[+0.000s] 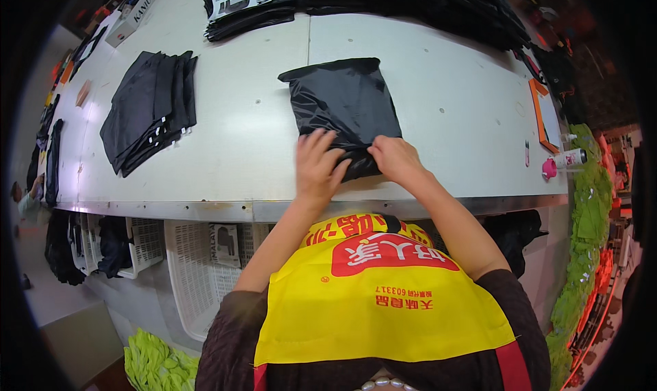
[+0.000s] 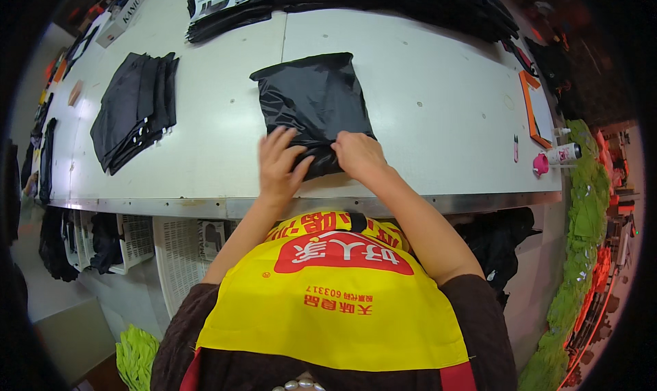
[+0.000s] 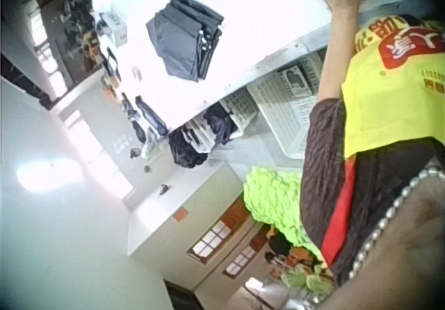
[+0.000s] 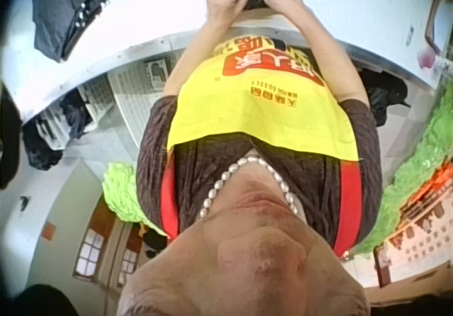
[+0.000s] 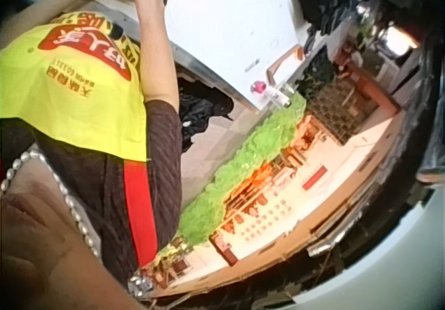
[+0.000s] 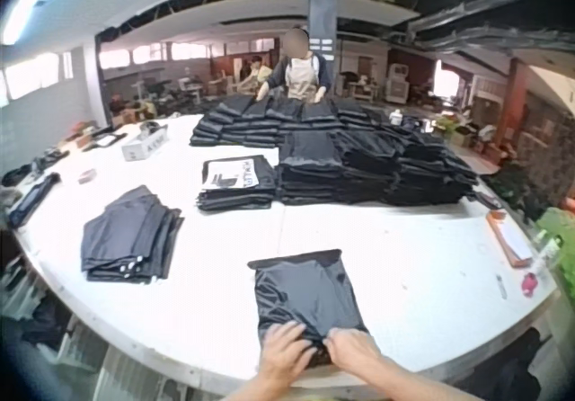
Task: The person folds a black garment and places it into a black plastic shipping bag. They seal the bag and set it aside. The person then picks up another black garment, places it into a new bag, and seals it.
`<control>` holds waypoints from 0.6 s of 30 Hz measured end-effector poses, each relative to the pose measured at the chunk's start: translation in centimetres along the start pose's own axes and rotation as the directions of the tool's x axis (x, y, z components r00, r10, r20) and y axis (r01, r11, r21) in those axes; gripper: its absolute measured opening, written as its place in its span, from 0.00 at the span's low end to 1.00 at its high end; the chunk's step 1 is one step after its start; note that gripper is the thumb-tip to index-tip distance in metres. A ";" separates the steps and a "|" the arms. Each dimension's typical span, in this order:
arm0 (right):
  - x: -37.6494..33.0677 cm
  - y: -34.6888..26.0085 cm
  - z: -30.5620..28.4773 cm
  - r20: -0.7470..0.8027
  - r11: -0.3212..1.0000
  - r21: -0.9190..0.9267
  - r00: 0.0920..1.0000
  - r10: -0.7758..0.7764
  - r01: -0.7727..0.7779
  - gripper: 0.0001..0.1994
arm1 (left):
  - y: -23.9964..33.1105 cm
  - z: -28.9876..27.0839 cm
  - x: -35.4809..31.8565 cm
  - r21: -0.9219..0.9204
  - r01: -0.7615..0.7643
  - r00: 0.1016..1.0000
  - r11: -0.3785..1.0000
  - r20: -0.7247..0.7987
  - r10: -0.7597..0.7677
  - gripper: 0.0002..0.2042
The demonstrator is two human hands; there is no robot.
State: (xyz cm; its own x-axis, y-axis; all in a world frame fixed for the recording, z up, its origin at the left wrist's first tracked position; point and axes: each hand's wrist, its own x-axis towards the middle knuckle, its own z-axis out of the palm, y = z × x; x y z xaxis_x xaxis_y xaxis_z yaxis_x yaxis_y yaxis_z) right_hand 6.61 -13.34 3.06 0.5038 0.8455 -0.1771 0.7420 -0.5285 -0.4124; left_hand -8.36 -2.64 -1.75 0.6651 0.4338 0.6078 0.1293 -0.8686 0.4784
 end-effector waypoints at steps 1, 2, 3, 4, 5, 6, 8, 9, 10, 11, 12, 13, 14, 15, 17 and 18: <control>-0.3 0.4 -0.1 0.008 1.000 0.025 1.000 0.020 -0.020 0.12 | 0.1 -1.9 -0.7 0.057 0.040 0.999 0.998 -0.031 -0.038 0.19; -0.2 0.5 -0.1 0.020 0.997 0.077 1.000 0.002 -0.004 0.13 | -0.5 -2.0 -1.6 -0.054 0.252 0.967 0.966 -0.013 -0.253 0.25; -0.3 0.0 0.1 0.018 0.998 0.050 0.999 -0.049 0.048 0.12 | -1.3 -1.5 -2.9 -0.161 0.454 0.889 0.876 0.027 -0.456 0.32; -0.1 -0.8 0.2 0.013 0.994 0.025 0.994 -0.108 0.107 0.12 | -2.1 -1.0 -3.4 -0.414 0.726 0.672 0.549 0.260 -0.693 0.36; 0.1 -1.8 0.5 0.008 0.986 -0.001 0.986 -0.164 0.164 0.12 | -2.5 0.0 -3.7 -0.731 0.679 0.482 -0.068 0.514 -0.710 0.33; 0.4 -3.2 1.0 0.078 0.988 -0.048 0.986 -0.146 0.150 0.09 | -2.7 0.7 -3.9 -0.762 0.635 0.428 -0.130 0.487 -0.761 0.32; 0.6 -5.7 1.9 0.096 0.978 -0.084 0.979 -0.181 0.189 0.07 | -3.3 1.9 -4.6 -0.811 0.539 0.404 -0.228 0.486 -0.775 0.32; 0.6 -6.4 1.8 0.107 0.971 -0.105 0.973 -0.205 0.216 0.07 | -3.3 2.2 -4.8 -0.825 0.496 0.441 -0.270 0.507 -0.740 0.32; 0.7 -6.5 1.7 0.137 0.971 -0.103 0.970 -0.202 0.216 0.07 | -3.2 2.3 -4.9 -0.834 0.454 0.478 -0.313 0.524 -0.704 0.33; 0.9 -6.4 1.5 0.167 0.971 -0.101 0.966 -0.199 0.217 0.08 | -3.1 2.2 -5.3 -0.820 0.492 0.501 -0.292 0.541 -0.676 0.33; 1.1 -6.3 1.3 0.189 0.971 -0.099 0.962 -0.196 0.217 0.08 | -2.0 1.0 -4.5 -0.806 0.530 0.527 -0.264 0.556 -0.643 0.34; 1.1 -6.0 0.9 0.183 0.980 -0.070 0.968 -0.173 0.189 0.09 | -1.4 0.1 -4.1 -0.795 0.561 0.551 -0.231 0.567 -0.612 0.34; 1.0 -5.4 0.3 0.178 0.986 -0.039 0.972 -0.151 0.161 0.09 | -1.4 0.0 -4.1 -0.781 0.581 0.541 -0.230 0.581 -0.608 0.36; 0.8 -4.7 -0.1 0.179 0.991 -0.010 0.975 -0.129 0.133 0.10 | -1.4 0.1 -4.0 -0.771 0.596 0.533 -0.225 0.589 -0.607 0.37; 0.9 -3.2 0.1 0.194 0.993 0.022 0.974 -0.121 0.119 0.12 | -1.5 0.9 -3.9 -0.749 0.626 0.516 -0.215 0.605 -0.606 0.40; 1.0 -2.9 0.0 0.203 0.993 0.030 0.972 -0.120 0.116 0.13 | -1.7 1.3 -3.4 -0.751 0.623 0.497 -0.218 0.595 -0.631 0.42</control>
State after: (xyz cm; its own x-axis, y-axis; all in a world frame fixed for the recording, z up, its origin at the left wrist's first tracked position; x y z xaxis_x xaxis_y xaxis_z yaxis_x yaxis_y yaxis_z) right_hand 4.99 -10.97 4.09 0.3109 0.9007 -0.3036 0.7820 -0.4239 -0.4569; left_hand -9.89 -3.00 -5.45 0.6868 0.6214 -0.3771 -0.1661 0.6393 0.7508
